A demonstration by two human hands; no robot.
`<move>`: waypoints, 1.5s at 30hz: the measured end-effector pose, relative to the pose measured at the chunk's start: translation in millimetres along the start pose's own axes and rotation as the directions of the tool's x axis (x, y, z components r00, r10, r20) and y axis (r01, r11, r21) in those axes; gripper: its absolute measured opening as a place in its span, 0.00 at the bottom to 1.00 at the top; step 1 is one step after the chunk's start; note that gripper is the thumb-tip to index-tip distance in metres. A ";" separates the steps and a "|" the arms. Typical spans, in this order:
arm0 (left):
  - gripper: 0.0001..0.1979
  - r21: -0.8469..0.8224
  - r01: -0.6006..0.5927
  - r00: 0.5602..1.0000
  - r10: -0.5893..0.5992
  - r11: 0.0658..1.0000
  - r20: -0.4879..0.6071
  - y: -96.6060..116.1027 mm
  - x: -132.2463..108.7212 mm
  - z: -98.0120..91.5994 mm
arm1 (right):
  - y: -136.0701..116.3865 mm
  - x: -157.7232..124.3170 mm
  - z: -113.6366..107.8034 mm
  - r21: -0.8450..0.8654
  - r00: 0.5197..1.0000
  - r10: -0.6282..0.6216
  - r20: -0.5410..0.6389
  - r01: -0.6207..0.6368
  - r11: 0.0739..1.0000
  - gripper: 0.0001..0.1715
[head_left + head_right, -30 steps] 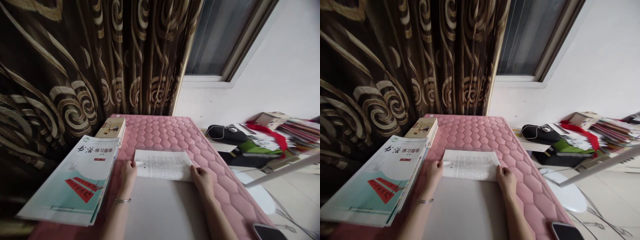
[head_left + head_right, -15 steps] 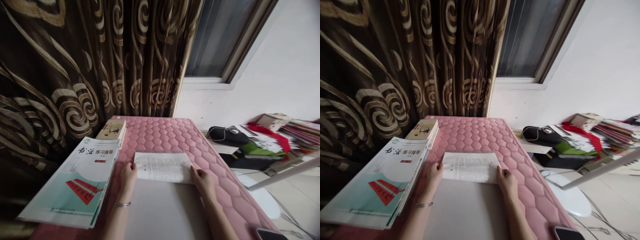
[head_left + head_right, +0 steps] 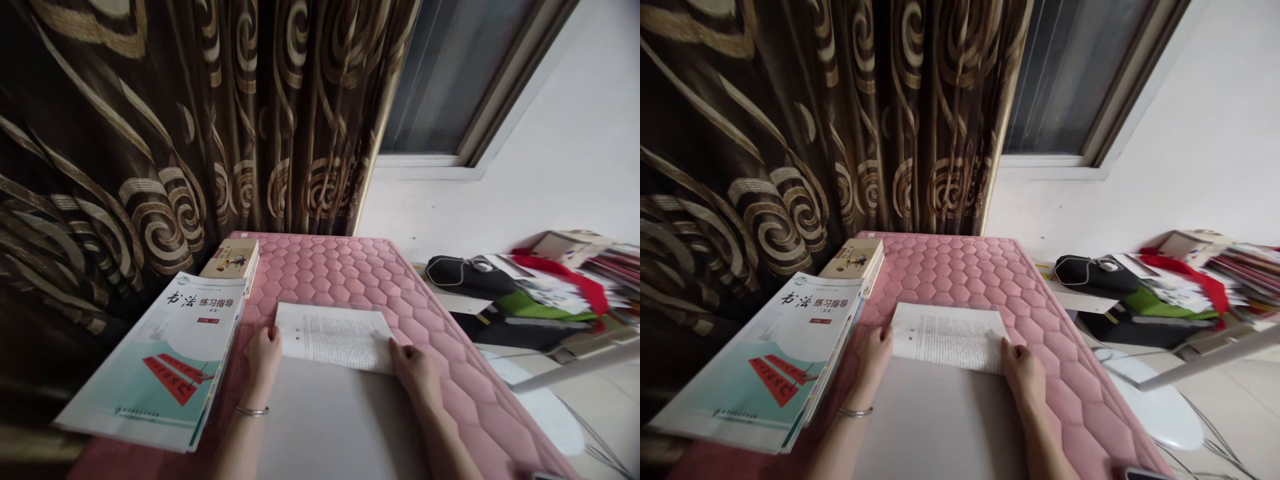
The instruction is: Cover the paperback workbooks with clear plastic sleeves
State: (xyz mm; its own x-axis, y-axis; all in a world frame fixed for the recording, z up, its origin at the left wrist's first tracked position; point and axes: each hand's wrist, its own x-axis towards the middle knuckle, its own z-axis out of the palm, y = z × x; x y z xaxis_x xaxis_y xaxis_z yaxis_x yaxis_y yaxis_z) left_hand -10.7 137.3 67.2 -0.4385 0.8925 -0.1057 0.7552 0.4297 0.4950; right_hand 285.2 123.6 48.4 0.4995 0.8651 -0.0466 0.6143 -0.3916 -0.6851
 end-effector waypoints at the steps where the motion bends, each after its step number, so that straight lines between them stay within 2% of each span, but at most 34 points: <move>1: 0.17 -0.006 0.006 1.000 -0.006 1.000 0.010 0.1 -0.8 -1.1 | 2.2 -0.1 -0.5 0.012 1.000 -0.011 0.002 0.011 1.000 0.25; 8: 0.18 0.072 0.024 1.000 -0.024 0.997 0.009 2.2 -3.3 2.9 | 7.0 -3.9 -6.8 0.090 0.999 -0.037 0.029 0.034 0.995 0.26; 15: 0.19 0.137 0.006 1.000 -0.003 0.991 -0.020 9.4 -6.5 1.6 | 4.2 4.6 4.9 -0.033 1.000 0.015 0.026 -0.014 0.999 0.24; 17: 0.20 0.118 0.004 1.000 -0.002 0.993 -0.019 8.9 -5.7 0.0 | 3.8 5.2 5.0 -0.035 1.000 0.011 0.022 -0.011 0.999 0.24; 22: 0.16 -0.035 -0.025 0.999 0.027 0.999 0.039 0.4 -0.6 -0.5 | 2.7 -1.2 -6.2 0.089 1.000 -0.016 0.023 0.014 0.996 0.25; 26: 0.15 -0.039 -0.021 1.000 0.021 0.999 0.017 -2.5 1.8 3.3 | 2.7 -4.1 -9.3 0.125 1.000 -0.020 0.005 0.019 0.992 0.23; 33: 0.17 0.065 -0.024 1.000 0.025 0.998 -0.011 7.4 -1.6 2.4 | 3.0 2.4 3.2 -0.021 0.999 -0.018 -0.032 0.017 1.000 0.23; 37: 0.20 0.023 -0.052 0.998 0.053 0.998 -0.033 5.6 0.0 1.5 | 1.6 2.9 3.0 -0.073 1.000 -0.009 -0.005 0.009 0.997 0.22; 41: 0.19 -0.053 -0.043 0.999 0.044 0.998 0.014 -1.1 1.2 1.2 | 4.2 0.6 -1.0 -0.074 0.999 -0.047 0.004 0.047 0.996 0.24; 45: 0.17 -0.009 -0.011 1.000 0.011 1.000 -0.011 0.0 -1.5 3.0 | 6.6 -0.6 -2.8 -0.088 0.998 -0.058 -0.023 0.056 0.995 0.22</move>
State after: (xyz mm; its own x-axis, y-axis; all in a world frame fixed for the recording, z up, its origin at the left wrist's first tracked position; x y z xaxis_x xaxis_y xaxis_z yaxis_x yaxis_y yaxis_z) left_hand -8.5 136.4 64.8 -0.4353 0.8957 -0.0907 0.7557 0.4183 0.5040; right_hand 290.6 119.6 46.0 0.4771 0.8788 0.0103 0.6924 -0.3686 -0.6203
